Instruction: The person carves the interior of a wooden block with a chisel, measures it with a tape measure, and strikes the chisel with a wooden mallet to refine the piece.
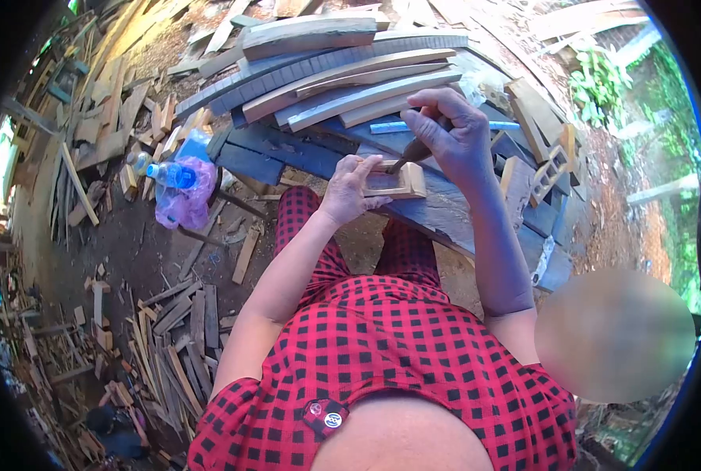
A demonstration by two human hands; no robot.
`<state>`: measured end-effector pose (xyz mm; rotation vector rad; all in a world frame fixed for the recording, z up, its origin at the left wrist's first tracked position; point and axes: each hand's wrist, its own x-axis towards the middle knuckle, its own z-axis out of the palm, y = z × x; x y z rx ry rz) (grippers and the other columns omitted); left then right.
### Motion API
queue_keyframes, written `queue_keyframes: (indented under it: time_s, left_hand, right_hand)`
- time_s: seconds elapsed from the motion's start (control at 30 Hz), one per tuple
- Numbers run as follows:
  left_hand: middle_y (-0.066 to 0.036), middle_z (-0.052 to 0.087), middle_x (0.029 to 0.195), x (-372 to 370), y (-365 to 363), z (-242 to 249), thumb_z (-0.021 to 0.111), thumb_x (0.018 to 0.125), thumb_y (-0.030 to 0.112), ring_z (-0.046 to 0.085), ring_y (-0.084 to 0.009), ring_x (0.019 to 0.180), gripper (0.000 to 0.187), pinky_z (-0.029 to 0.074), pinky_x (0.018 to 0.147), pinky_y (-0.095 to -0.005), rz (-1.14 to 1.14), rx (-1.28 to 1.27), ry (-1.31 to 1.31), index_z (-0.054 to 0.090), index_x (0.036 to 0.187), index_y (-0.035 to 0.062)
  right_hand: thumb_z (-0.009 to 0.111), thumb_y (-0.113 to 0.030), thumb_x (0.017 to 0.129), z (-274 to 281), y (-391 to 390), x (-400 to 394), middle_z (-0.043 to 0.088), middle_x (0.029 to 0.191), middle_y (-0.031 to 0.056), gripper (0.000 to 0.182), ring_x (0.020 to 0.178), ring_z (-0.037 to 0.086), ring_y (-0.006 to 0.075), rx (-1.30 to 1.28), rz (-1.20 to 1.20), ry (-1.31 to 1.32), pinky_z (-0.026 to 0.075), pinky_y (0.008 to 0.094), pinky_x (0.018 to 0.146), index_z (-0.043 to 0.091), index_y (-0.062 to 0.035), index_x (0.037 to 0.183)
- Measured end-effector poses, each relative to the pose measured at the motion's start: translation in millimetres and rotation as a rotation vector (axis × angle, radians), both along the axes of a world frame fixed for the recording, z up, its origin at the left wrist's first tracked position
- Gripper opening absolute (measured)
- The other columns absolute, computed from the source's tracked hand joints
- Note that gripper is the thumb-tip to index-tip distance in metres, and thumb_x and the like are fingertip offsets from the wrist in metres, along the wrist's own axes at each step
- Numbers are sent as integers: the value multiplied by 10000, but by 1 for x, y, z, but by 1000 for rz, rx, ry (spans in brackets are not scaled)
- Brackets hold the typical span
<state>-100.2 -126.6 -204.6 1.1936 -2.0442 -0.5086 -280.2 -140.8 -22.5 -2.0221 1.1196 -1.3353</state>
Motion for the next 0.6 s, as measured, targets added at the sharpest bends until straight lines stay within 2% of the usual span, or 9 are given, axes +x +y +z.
queue_keyframes:
  time_s: [0.07,0.1,0.13,0.23,0.27,0.33,0.37,0.47,0.6]
  left_hand:
    - [-116,542,1116,-1,1,2,866,636,296,508,-329,1114,773,440,985,-411,3,7,3,527,1310,130]
    - [-114,539,1116,-2,1,2,867,636,302,505,-326,1117,771,444,982,-410,20,24,10,527,1308,137]
    - [-114,539,1116,-3,1,3,867,636,302,505,-326,1117,771,444,982,-410,-5,15,6,527,1308,137]
    - [-103,526,1119,-4,0,0,872,631,309,512,-321,1114,785,461,971,-409,31,30,-10,517,1315,161]
    - [-103,526,1119,-4,0,-2,872,631,309,512,-321,1114,785,461,971,-409,13,25,-17,517,1315,161]
    - [-108,522,1126,-4,0,-2,875,633,301,518,-324,1114,804,466,969,-409,15,11,-25,501,1332,167]
    - [-108,522,1126,-5,0,-3,875,633,301,518,-324,1114,804,466,969,-409,5,5,-35,501,1332,167]
    - [-109,519,1131,-6,0,-2,877,633,295,524,-325,1114,812,470,969,-411,7,8,-45,496,1338,164]
    - [-122,536,1111,-7,1,-5,872,639,312,527,-326,1108,808,470,960,-418,25,15,-33,495,1334,148]
  right_hand:
    - [785,-103,790,-2,10,-14,605,813,-6,277,776,589,70,82,-79,71,480,221,698,676,-37,1036]
    - [811,-170,738,-4,15,-22,621,815,50,352,682,583,122,-40,-90,103,480,276,606,679,-51,1042]
    - [811,-170,738,-4,22,-31,621,815,50,352,682,583,122,-48,-115,100,480,276,606,679,-51,1042]
    - [814,-188,729,-3,54,-61,648,804,62,343,724,622,131,198,-223,212,489,285,653,682,-48,1014]
    - [814,-188,729,-9,60,-73,648,804,62,343,724,622,131,196,-241,203,489,285,653,682,-48,1014]
    - [799,-144,766,-34,69,-97,642,772,-11,263,723,589,57,336,-292,83,473,236,639,672,-33,968]
    - [796,-185,781,-43,74,-108,639,741,-18,255,674,575,46,424,-310,57,455,229,598,685,-34,954]
    - [795,-234,771,-59,96,-117,671,765,43,299,717,612,91,488,-364,10,476,258,639,696,-18,952]
    - [799,-235,761,-92,116,-127,672,772,35,319,732,617,93,583,-328,-102,483,259,661,704,-32,988]
